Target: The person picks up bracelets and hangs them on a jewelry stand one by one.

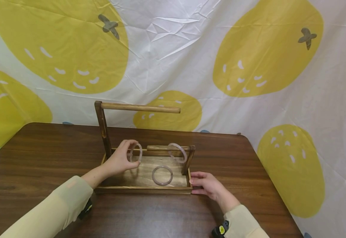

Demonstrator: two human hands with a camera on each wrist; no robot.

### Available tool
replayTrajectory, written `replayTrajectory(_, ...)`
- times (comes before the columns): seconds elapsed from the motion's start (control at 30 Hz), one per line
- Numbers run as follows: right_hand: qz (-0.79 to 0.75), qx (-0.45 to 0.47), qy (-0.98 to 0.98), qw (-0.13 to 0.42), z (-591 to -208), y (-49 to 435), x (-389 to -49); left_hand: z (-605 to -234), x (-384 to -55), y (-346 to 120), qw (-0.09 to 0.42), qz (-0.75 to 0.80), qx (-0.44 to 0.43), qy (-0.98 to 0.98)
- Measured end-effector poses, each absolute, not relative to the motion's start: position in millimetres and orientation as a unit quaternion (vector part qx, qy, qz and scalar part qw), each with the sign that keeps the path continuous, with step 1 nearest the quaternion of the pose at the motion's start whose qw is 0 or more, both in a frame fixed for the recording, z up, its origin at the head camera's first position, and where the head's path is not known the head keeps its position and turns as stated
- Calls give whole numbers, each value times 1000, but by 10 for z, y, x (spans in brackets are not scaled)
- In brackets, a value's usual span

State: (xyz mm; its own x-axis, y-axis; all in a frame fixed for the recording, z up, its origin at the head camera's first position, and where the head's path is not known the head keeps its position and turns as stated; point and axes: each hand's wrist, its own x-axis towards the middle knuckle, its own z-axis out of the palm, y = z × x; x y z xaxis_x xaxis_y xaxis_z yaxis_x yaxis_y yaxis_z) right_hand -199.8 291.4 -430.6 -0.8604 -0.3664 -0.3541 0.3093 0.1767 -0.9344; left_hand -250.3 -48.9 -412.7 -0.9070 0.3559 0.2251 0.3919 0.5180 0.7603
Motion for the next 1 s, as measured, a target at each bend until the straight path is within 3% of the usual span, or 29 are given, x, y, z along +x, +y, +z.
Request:
replayTrajectory(0.6,-642,-19,721,260,-4308,2908,-1990,-4098,-2469,-468,33,-473,-212,-855)
replayTrajectory(1.0,-642,-10,720,262,-4303,2907,-1998,-4077,-2457,-440,16,-513,-212,-832)
